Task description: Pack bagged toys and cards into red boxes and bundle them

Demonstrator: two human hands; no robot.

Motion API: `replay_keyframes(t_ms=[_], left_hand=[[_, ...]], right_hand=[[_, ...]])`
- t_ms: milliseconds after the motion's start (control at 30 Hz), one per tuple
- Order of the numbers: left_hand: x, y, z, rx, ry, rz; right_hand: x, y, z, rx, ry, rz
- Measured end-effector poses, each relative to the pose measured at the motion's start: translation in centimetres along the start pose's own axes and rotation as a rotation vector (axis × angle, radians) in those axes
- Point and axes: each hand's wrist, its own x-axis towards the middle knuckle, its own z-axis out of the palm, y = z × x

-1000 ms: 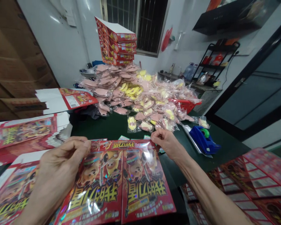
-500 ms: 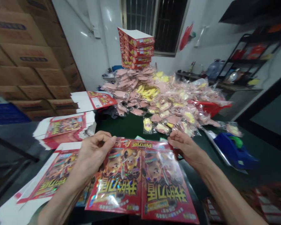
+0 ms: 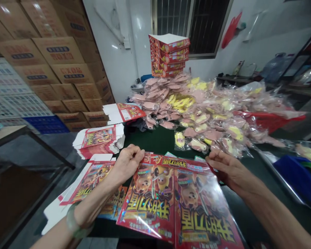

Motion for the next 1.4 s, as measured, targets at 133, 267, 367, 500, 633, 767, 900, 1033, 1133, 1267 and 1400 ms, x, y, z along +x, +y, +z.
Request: replay_keyframes(t_ms=[133, 267, 367, 500, 633, 767, 900, 1033, 1133, 1267, 1400], left_hand=[[0.2, 0.2, 0.1, 0.018, 0.022, 0.012], [0.3, 0.3, 0.2, 0.03, 0.03, 0.023], [0.4, 0.1, 0.4, 0.03, 0.043, 0.033], [0.5, -0.3, 0.8, 0.014, 0.079, 0.038], [0.3, -0.2, 1.1, -0.041, 0.124, 0.015], [-0.2, -0.5, 1.4, -0.179, 0.181, -0.064], [-0.3, -1.6, 1.9, -0.403, 0.23, -0.168], [-1.1, -2.3, 1.1, -0.577, 0.204, -0.233], [-3.5, -2.7, -0.7, -0.635, 0.211, -0.253], [-8.3, -4.2, -3.1, -0.68, 0.222, -0.308], [-12.7, -6.3, -3.7, -0.666, 0.154, -0.424]], right_hand=[[-0.1, -0.2, 0.3, 0.006, 0.022, -0.02], [-0.2, -0.3, 0.4, 0.005, 0.061, -0.021], [-0.2, -0.2, 0.4, -0.002, 0.074, -0.021], [-0.1, 0.0, 0.3, -0.001, 0.073, -0.032], [-0.2, 0.0, 0.4, -0.02, 0.086, -0.076], [-0.4, 0.3, 0.7, 0.044, 0.122, -0.059], [-0.1, 0.5, 1.3, 0.022, 0.143, -0.07], [1.2, -0.5, 0.9, -0.171, 0.097, -0.059], [1.9, -2.2, 0.2, -0.507, 0.045, -0.233], [1.9, -4.0, 1.9, -0.932, -0.093, -0.536], [3.3, -4.2, 7.9, -1.132, -0.383, -0.459]])
